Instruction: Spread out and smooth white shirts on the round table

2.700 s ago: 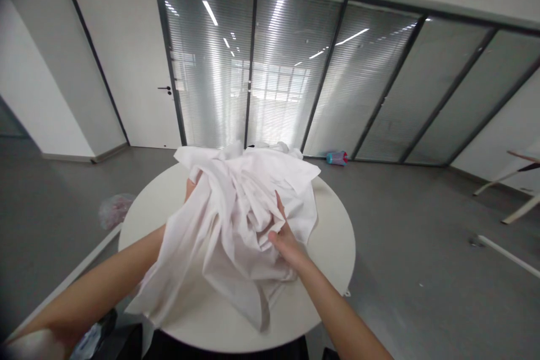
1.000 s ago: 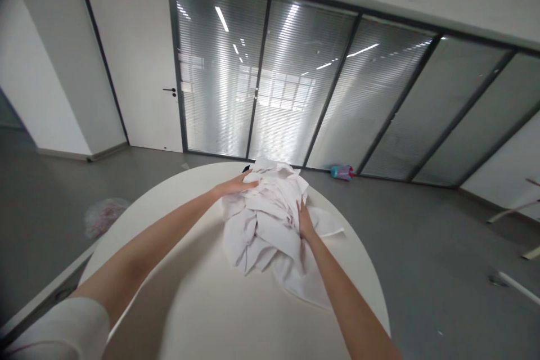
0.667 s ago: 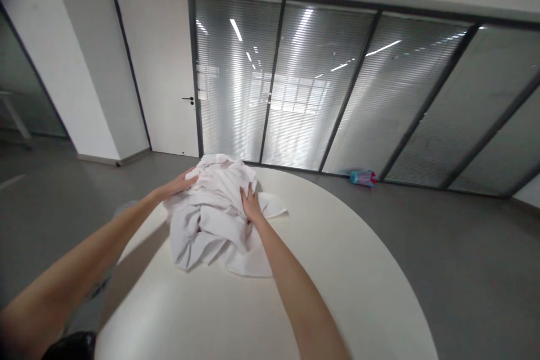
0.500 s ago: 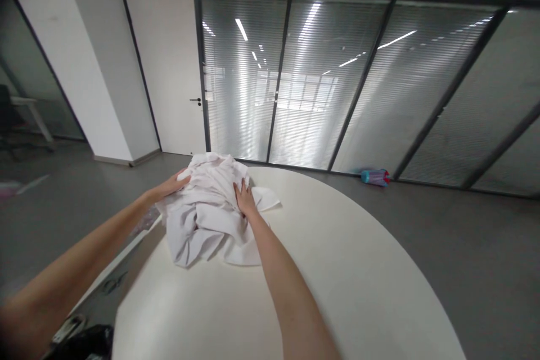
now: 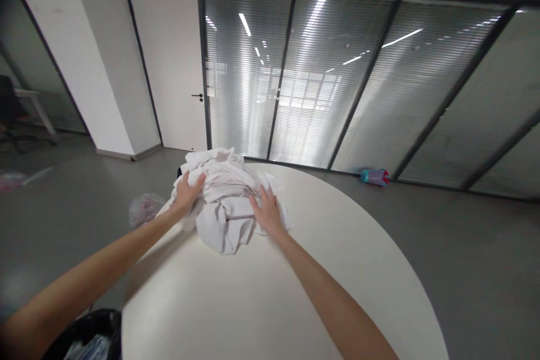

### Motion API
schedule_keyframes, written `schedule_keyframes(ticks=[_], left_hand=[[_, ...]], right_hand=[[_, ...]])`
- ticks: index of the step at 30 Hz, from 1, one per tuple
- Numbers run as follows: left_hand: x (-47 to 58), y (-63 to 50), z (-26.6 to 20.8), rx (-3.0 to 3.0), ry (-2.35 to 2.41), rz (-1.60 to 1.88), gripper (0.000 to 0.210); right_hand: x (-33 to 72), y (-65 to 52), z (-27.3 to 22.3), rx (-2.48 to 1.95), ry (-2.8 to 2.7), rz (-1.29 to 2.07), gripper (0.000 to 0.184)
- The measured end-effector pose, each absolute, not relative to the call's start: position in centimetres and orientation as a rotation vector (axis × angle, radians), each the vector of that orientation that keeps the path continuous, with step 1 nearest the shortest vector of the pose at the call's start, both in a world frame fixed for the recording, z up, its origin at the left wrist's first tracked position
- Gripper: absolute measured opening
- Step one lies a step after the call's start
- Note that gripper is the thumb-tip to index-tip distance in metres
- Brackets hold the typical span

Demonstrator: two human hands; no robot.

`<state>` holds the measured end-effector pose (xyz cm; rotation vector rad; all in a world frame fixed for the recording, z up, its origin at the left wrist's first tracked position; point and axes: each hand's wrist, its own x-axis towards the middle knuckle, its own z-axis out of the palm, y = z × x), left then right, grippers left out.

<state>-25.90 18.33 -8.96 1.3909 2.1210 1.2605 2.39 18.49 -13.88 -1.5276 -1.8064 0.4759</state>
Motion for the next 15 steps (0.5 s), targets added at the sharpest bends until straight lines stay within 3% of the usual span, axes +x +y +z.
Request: schedule_keyframes(ticks=[6, 15], left_hand=[[-22.5, 15.1, -8.9, 1.244, 2.143, 1.08, 0.095], [-24.4, 12.1, -6.5, 1.862, 2.226, 0.69, 0.086]], right_hand=[[-0.3, 19.6, -14.4, -1.619, -1.975, 0.471, 0.067], [0.8, 22.4, -12.9, -1.521, -2.14, 0.383, 0.062]])
